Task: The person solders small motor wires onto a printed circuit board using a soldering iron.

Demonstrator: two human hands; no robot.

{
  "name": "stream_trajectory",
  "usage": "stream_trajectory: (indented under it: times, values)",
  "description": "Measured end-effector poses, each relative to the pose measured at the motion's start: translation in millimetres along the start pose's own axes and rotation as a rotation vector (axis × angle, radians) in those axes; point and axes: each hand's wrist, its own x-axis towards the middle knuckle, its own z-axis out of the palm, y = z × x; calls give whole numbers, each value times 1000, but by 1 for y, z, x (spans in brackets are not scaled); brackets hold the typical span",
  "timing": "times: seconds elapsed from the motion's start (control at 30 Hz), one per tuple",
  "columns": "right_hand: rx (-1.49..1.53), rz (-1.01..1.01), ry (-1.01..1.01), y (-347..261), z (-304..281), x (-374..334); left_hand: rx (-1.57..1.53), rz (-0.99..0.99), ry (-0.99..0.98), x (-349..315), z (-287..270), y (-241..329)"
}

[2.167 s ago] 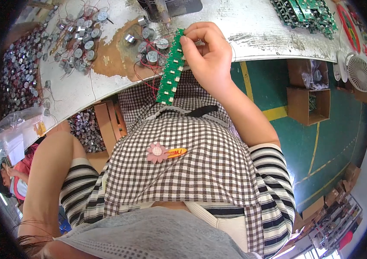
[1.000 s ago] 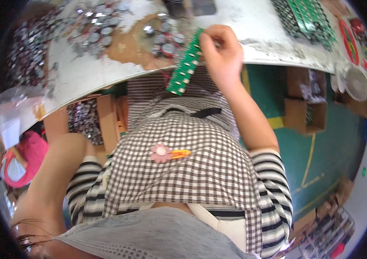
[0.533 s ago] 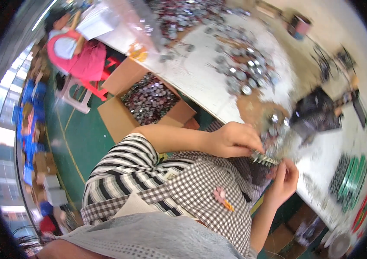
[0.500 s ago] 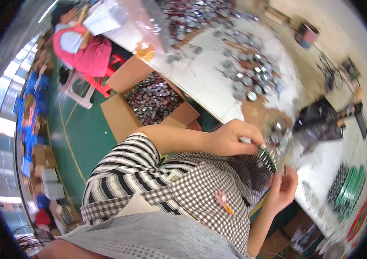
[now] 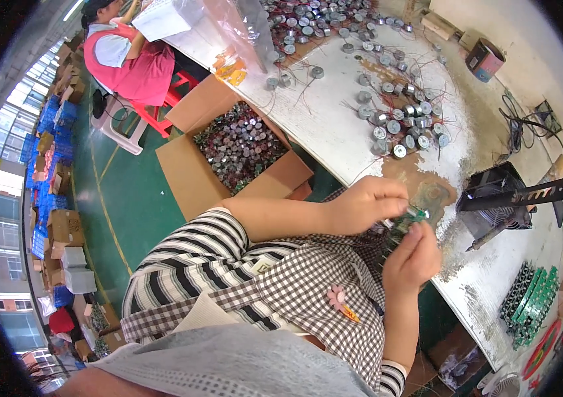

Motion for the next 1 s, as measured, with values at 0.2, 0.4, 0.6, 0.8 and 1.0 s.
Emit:
stream_trajectory:
  times: [0.2, 0.4, 0.6, 0.8, 1.0]
  values:
    - [21, 110, 140, -1, 4, 9, -323, -13, 32, 2, 13, -10]
    - [311, 338, 131, -8, 9, 4, -2, 291, 184, 3, 20, -12]
    - [9, 60, 94, 0, 7, -6, -536, -214, -16, 13, 13, -11]
    - [252, 338, 120, -8, 2, 14, -55, 179, 83, 5, 23, -2]
    - [265, 341, 100, 1, 13, -9, -305, 80, 152, 14, 24, -2]
